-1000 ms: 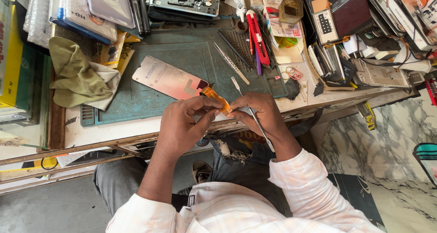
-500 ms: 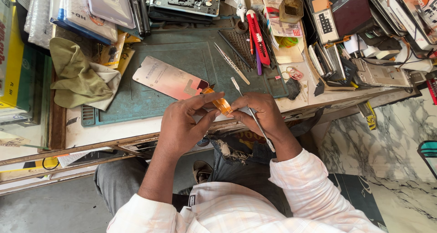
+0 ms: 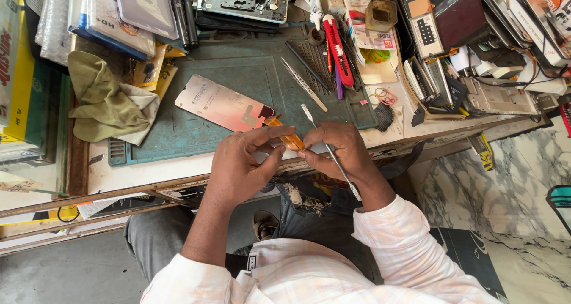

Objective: The person uses a metal spudger to carefully pry and lift a flexible ribbon cable from a smartphone screen assembly. They then reposition the cable and continue to adjust its placement with the tool.

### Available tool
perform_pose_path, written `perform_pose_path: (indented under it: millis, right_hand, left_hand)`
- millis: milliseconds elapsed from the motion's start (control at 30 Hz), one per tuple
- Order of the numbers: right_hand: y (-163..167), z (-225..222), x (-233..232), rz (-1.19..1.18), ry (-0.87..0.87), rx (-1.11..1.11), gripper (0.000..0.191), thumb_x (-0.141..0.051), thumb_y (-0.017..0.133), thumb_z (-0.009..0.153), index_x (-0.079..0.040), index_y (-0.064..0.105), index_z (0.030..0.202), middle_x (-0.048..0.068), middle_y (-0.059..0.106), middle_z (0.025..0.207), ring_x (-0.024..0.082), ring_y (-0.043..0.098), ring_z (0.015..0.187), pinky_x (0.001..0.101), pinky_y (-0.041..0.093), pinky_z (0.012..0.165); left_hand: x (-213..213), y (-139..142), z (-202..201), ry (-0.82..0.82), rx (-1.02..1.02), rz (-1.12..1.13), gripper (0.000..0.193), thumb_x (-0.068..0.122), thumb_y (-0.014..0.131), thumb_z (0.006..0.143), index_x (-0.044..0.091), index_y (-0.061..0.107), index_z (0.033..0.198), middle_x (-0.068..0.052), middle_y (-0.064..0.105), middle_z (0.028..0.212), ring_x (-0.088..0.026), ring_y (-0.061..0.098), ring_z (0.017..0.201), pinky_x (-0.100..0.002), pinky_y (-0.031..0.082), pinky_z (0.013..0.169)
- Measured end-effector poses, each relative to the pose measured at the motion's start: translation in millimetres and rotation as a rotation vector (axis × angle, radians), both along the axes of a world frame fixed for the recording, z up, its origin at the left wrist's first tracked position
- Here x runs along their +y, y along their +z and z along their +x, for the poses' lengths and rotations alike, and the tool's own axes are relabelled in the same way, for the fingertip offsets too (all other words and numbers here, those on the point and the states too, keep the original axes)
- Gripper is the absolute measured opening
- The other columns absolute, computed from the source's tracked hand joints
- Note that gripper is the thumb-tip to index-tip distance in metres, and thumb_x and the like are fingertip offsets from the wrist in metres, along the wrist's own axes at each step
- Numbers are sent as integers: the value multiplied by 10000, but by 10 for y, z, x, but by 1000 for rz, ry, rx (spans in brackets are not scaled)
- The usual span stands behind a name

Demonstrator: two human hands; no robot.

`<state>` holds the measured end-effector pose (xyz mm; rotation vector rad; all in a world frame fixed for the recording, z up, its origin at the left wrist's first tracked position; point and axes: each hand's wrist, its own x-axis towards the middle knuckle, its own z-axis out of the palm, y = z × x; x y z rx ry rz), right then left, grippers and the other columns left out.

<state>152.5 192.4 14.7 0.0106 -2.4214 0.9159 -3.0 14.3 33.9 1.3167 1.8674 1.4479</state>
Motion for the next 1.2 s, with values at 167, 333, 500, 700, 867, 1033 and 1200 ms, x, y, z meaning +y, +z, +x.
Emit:
perform_pose_path:
  millis: [167,333,500,700,867,1033,1200]
  right_hand:
    - [39,-1,-22,33,22,-2,204,-28,827,803,-83,655,897,31,732,845,195,648,715,338,489,659]
    - [58,3,-34,22,40,17,193,-71,833,825,-79,659,908,27,738,876,191,667,755,342,507,696]
    - [54,-1,-31,-11,36,-11,183,-77,841,837,-87,671,902,25,724,841,183,663,726,332,496,658]
    - [34,9,-9,-6,43,12,191,-73,845,833,-74,669,907,46,707,824,189,655,714,335,483,644]
    - [-65,68,56,-138,43,-11,184,-99,850,849,-59,690,930,57,694,813,145,655,691,295,480,631]
    - [-219,94,174,-306,30,39,231,-234,836,926,-48,712,982,44,746,881,116,711,774,255,558,703]
    - [-292,112,205,-344,-59,38,254,-280,802,954,-43,714,981,30,776,885,72,731,785,229,563,702]
  left_hand:
    - [-2,-12,-2,10,2,24,345,73,695,883,147,751,1216,-73,816,1026,-167,811,965,-303,636,821]
    - [-6,-20,14,148,-24,31,429,48,708,856,155,711,1272,-43,813,993,-156,723,680,-301,572,629]
    - [9,-87,112,371,220,168,364,69,791,866,136,731,1219,-60,661,954,-169,643,727,-328,532,654]
    - [69,-135,116,418,299,225,334,78,785,875,107,725,1202,-116,601,1101,-222,678,893,-360,566,753]
    - [96,-167,119,430,388,139,154,117,799,876,109,759,1024,-77,642,984,-270,671,903,-404,541,756]
    - [111,-203,131,412,447,97,125,128,786,867,82,742,974,-79,649,965,-285,658,921,-412,531,774]
    - [102,-215,134,408,473,136,135,100,770,851,73,723,975,-87,644,975,-311,652,940,-428,530,802]
